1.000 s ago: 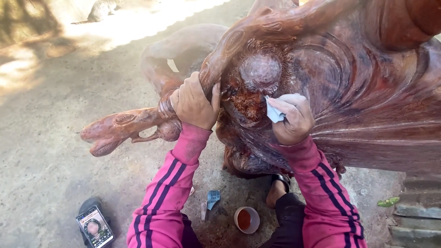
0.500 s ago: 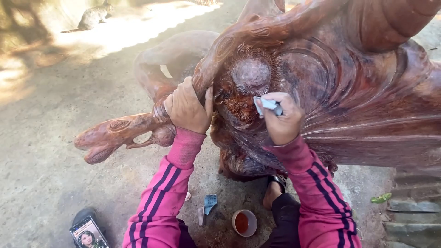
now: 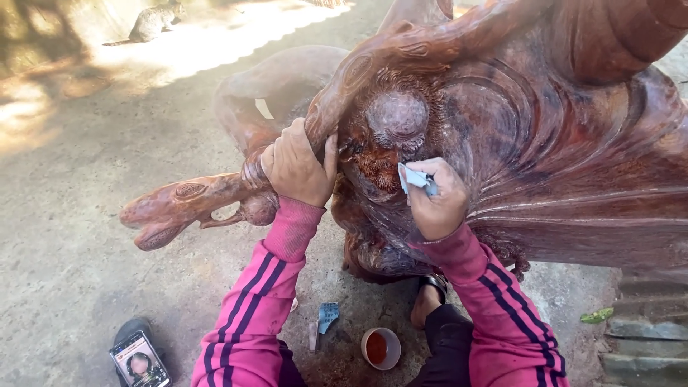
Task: Sanding an intricate wooden sculpture by hand using small pieces of sandpaper to smooth the surface.
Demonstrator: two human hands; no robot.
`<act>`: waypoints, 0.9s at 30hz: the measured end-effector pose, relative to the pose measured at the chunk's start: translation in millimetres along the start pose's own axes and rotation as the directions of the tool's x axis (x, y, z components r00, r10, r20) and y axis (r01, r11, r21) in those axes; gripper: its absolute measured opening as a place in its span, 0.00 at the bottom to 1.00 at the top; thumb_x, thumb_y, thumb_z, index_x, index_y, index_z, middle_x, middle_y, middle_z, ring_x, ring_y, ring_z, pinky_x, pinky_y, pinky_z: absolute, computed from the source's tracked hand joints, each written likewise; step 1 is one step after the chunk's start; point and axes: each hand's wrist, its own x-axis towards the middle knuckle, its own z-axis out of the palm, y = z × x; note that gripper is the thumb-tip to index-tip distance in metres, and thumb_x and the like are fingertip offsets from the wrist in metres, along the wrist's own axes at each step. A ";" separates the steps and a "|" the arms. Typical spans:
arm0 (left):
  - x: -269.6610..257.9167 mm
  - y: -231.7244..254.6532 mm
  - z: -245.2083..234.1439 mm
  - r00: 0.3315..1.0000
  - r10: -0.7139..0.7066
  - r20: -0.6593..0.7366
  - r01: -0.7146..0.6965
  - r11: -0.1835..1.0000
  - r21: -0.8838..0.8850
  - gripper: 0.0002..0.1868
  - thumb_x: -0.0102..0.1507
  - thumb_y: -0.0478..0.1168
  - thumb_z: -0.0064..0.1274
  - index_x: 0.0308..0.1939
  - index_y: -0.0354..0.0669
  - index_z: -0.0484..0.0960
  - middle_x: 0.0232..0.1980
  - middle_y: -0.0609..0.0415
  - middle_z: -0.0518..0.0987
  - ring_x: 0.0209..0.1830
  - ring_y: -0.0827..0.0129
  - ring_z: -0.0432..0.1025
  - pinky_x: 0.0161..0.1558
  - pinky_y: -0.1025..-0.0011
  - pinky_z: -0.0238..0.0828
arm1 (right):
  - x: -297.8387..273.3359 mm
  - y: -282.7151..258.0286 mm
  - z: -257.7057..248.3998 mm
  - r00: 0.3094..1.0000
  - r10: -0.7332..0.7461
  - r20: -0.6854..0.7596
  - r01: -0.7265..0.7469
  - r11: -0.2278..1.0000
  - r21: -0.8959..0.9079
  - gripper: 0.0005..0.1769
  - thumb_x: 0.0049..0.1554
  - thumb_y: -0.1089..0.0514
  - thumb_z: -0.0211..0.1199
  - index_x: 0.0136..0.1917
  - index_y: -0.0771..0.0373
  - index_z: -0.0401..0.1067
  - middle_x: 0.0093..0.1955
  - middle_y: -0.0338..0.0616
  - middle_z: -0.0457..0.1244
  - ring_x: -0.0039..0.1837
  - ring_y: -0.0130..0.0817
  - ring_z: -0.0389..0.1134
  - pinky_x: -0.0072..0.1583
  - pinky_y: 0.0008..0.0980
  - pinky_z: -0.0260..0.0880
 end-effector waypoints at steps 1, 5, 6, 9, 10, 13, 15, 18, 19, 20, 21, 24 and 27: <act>0.5 0.3 -0.8 1.000 0.001 0.000 -0.001 1.000 0.001 0.27 0.67 0.59 0.52 0.57 0.41 0.75 0.38 0.55 0.72 0.35 0.62 0.71 0.45 0.65 0.62 | -0.9 6.2 0.1 1.000 -0.002 -0.009 0.002 1.000 -0.017 0.04 0.55 0.73 0.71 0.42 0.67 0.79 0.31 0.47 0.66 0.28 0.34 0.60 0.35 0.30 0.61; 0.5 -0.1 1.3 1.000 0.001 -0.002 -0.001 1.000 -0.006 0.27 0.67 0.59 0.52 0.57 0.41 0.74 0.38 0.54 0.72 0.34 0.62 0.71 0.45 0.64 0.62 | -1.3 5.7 11.4 0.996 0.000 -0.093 -0.009 0.995 -0.095 0.06 0.57 0.65 0.73 0.43 0.68 0.77 0.27 0.47 0.61 0.27 0.36 0.58 0.33 0.31 0.57; -0.2 0.3 0.3 1.000 0.000 -0.001 0.000 1.000 -0.005 0.27 0.67 0.59 0.52 0.57 0.41 0.74 0.38 0.54 0.72 0.34 0.62 0.71 0.45 0.64 0.62 | -7.7 8.6 11.3 0.996 0.001 -0.091 -0.009 0.996 -0.094 0.06 0.57 0.65 0.73 0.43 0.68 0.77 0.27 0.47 0.61 0.27 0.36 0.58 0.33 0.31 0.57; 1.4 -0.5 -0.6 1.000 0.013 -0.005 -0.013 1.000 -0.003 0.27 0.68 0.59 0.51 0.57 0.40 0.74 0.38 0.54 0.72 0.35 0.61 0.71 0.46 0.64 0.62 | -19.0 18.0 13.1 0.991 -0.013 -0.135 -0.010 0.986 -0.165 0.04 0.57 0.62 0.73 0.43 0.63 0.79 0.26 0.46 0.60 0.27 0.40 0.61 0.33 0.31 0.59; 2.2 -1.3 0.3 1.000 0.014 -0.005 -0.014 1.000 0.000 0.28 0.67 0.60 0.51 0.57 0.40 0.74 0.38 0.54 0.72 0.35 0.62 0.71 0.46 0.64 0.62 | -19.2 22.0 13.8 0.990 -0.027 -0.138 0.005 0.987 -0.162 0.05 0.57 0.61 0.73 0.43 0.63 0.79 0.25 0.46 0.59 0.26 0.40 0.60 0.33 0.31 0.58; -0.3 1.1 -0.3 1.000 0.006 0.001 -0.006 1.000 0.000 0.28 0.67 0.60 0.52 0.57 0.40 0.74 0.38 0.54 0.72 0.34 0.61 0.71 0.45 0.64 0.62 | -11.2 18.6 16.4 0.984 -0.072 -0.163 0.040 0.981 -0.188 0.05 0.56 0.60 0.74 0.43 0.62 0.79 0.29 0.47 0.63 0.29 0.46 0.64 0.34 0.33 0.62; 0.1 1.7 -0.7 1.000 0.006 0.002 -0.006 1.000 0.001 0.28 0.67 0.60 0.51 0.57 0.40 0.74 0.38 0.54 0.73 0.34 0.61 0.71 0.45 0.64 0.62 | -11.2 15.3 17.1 0.976 -0.104 -0.193 0.062 0.976 -0.211 0.05 0.55 0.60 0.75 0.42 0.61 0.79 0.32 0.49 0.66 0.32 0.52 0.68 0.36 0.34 0.66; 2.2 0.4 0.4 1.000 0.006 -0.012 -0.006 1.000 -0.006 0.27 0.67 0.59 0.52 0.57 0.39 0.74 0.38 0.53 0.73 0.34 0.61 0.71 0.45 0.64 0.62 | -19.8 21.4 15.4 0.977 -0.146 -0.158 0.102 0.962 -0.254 0.04 0.58 0.59 0.72 0.43 0.59 0.80 0.33 0.47 0.66 0.35 0.52 0.69 0.39 0.35 0.70; 1.0 0.4 1.1 1.000 0.007 -0.009 -0.007 1.000 -0.003 0.28 0.67 0.59 0.52 0.57 0.40 0.74 0.38 0.53 0.72 0.34 0.61 0.71 0.45 0.64 0.62 | -21.3 26.9 15.1 0.974 -0.161 -0.159 0.118 0.960 -0.253 0.04 0.58 0.58 0.73 0.42 0.59 0.80 0.34 0.46 0.67 0.35 0.51 0.70 0.40 0.35 0.70; -0.4 0.7 2.1 1.000 0.008 -0.007 -0.008 1.000 0.000 0.28 0.67 0.60 0.52 0.57 0.40 0.75 0.38 0.54 0.72 0.34 0.62 0.70 0.45 0.64 0.61 | -22.7 32.8 14.6 0.971 -0.176 -0.160 0.133 0.958 -0.252 0.05 0.57 0.58 0.75 0.42 0.58 0.80 0.35 0.45 0.68 0.36 0.50 0.71 0.40 0.36 0.71; -0.1 0.8 2.1 1.000 0.006 -0.005 -0.006 1.000 0.001 0.28 0.67 0.60 0.52 0.57 0.40 0.75 0.38 0.54 0.72 0.34 0.62 0.70 0.45 0.64 0.61 | -17.0 27.0 16.5 0.972 -0.175 -0.158 0.132 0.959 -0.252 0.05 0.57 0.58 0.75 0.42 0.58 0.80 0.35 0.45 0.68 0.36 0.50 0.71 0.40 0.36 0.71; -1.4 0.6 1.1 1.000 0.004 0.004 -0.004 1.000 0.000 0.28 0.67 0.60 0.53 0.57 0.40 0.74 0.38 0.54 0.72 0.34 0.61 0.71 0.46 0.64 0.62 | -11.0 19.8 15.7 0.965 -0.177 -0.192 0.126 0.960 -0.250 0.06 0.58 0.57 0.73 0.41 0.59 0.78 0.37 0.43 0.69 0.37 0.48 0.72 0.42 0.34 0.72; 0.1 0.6 1.2 1.000 0.006 -0.003 -0.006 1.000 -0.004 0.28 0.67 0.60 0.52 0.58 0.40 0.74 0.39 0.53 0.73 0.34 0.61 0.71 0.46 0.64 0.62 | -15.3 29.4 5.7 0.981 -0.160 -0.107 0.126 0.953 -0.274 0.06 0.56 0.59 0.76 0.41 0.58 0.79 0.36 0.44 0.69 0.36 0.49 0.71 0.40 0.36 0.70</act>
